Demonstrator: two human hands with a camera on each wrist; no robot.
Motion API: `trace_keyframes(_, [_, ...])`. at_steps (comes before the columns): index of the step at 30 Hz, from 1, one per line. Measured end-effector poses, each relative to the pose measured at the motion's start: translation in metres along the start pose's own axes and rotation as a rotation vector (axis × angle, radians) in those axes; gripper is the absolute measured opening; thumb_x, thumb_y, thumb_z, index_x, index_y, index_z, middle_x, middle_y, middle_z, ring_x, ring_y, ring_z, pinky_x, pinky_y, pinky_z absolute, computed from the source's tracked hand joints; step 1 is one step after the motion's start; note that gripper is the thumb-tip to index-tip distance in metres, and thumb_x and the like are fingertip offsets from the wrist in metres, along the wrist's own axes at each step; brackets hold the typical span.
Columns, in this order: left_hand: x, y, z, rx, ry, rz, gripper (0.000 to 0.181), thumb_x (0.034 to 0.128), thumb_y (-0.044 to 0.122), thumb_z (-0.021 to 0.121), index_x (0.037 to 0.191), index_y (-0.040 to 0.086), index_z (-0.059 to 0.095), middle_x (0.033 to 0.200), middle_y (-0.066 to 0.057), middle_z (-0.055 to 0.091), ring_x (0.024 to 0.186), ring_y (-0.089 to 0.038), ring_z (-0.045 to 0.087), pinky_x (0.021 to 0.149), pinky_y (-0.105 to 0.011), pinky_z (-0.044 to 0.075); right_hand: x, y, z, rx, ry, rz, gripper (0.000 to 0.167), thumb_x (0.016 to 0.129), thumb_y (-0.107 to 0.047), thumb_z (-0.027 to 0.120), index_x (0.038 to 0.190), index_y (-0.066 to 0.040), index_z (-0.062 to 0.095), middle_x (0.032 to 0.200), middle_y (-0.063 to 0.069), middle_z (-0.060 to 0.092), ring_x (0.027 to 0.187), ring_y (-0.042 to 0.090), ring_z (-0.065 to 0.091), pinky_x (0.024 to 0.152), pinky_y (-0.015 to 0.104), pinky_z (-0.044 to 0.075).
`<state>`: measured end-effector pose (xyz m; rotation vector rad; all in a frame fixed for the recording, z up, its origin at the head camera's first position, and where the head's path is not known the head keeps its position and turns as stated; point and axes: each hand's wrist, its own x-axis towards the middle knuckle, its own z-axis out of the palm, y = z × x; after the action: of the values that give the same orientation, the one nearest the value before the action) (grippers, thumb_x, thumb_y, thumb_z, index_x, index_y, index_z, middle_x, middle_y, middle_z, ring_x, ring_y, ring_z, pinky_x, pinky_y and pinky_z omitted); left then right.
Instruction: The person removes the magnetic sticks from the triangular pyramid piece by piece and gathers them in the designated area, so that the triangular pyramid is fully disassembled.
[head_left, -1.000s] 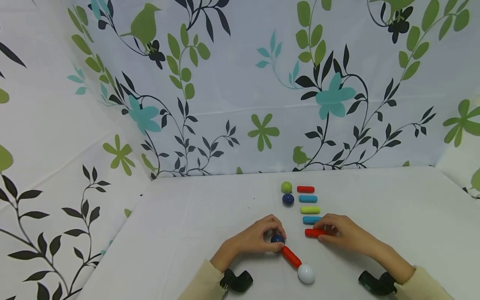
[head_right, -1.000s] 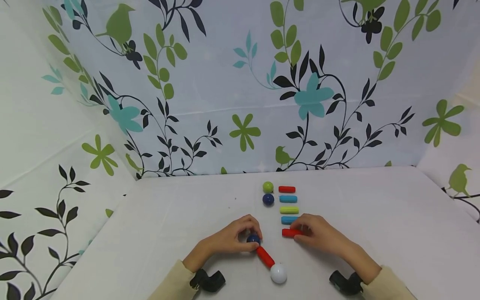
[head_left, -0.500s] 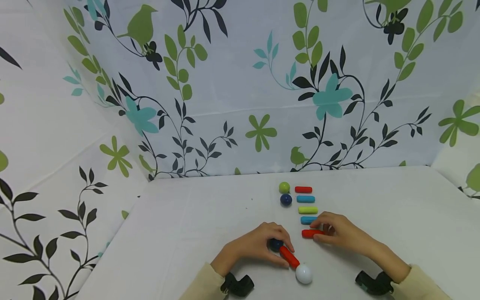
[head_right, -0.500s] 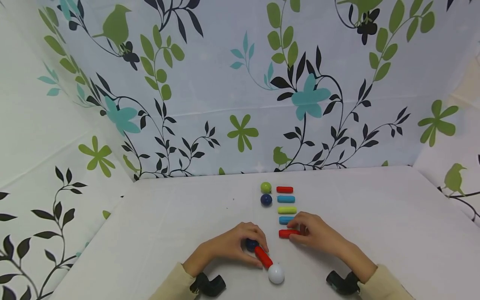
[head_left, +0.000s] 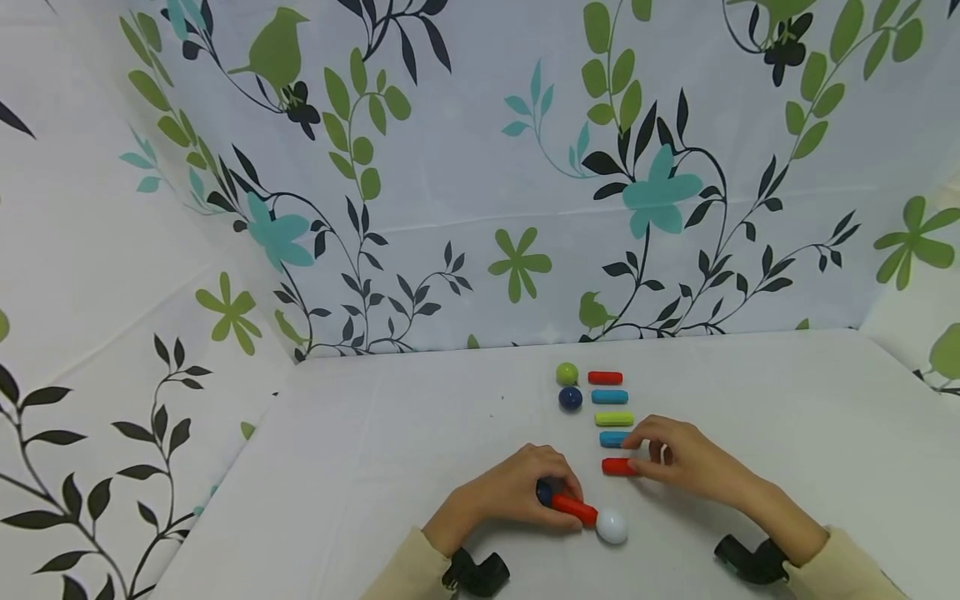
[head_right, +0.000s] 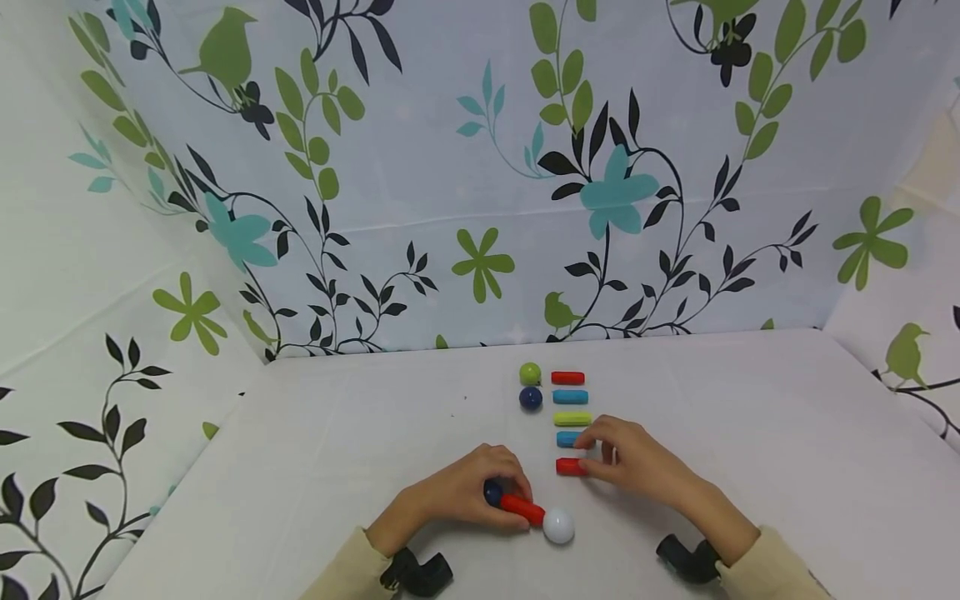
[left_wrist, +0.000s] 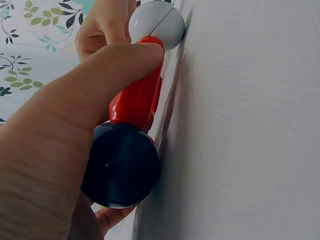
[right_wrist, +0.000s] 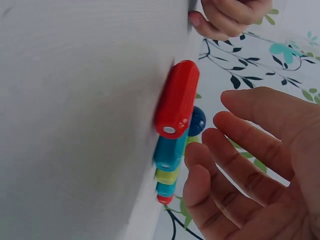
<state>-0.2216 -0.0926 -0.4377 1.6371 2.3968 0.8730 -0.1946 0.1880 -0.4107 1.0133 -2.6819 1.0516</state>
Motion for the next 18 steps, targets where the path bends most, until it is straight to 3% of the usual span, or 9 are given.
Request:
trace_keyframes(8, [0.003, 0.002, 0.003, -0.063, -0.012, 0.028, 0.026, 0.0842, 0.021, 0.077, 0.108, 0.014, 0.07, 0.096, 0.005, 0.068, 0.087, 0.006, 0.054, 0.083, -0.015, 0.041, 0.001, -0.014, 0.001, 0.058, -0.054, 0.014, 0.018, 0.087, -0.016, 0.073, 0.103, -0.01, 0.069, 0.091, -0.005, 0.06, 0.073, 0.002, 0.049, 0.06, 0.02, 0.048])
trace_keyframes(18, [0.004, 0.006, 0.003, -0.051, -0.002, 0.023, 0.021, 0.0874, 0.019, 0.074, 0.108, 0.012, 0.071, 0.094, 0.003, 0.068, 0.084, 0.006, 0.053, 0.08, -0.013, 0.042, -0.002, -0.029, 0.009, 0.144, -0.177, -0.059, 0.015, 0.092, -0.02, 0.067, 0.104, -0.01, 0.068, 0.096, -0.001, 0.062, 0.073, -0.001, 0.051, 0.061, 0.02, 0.049])
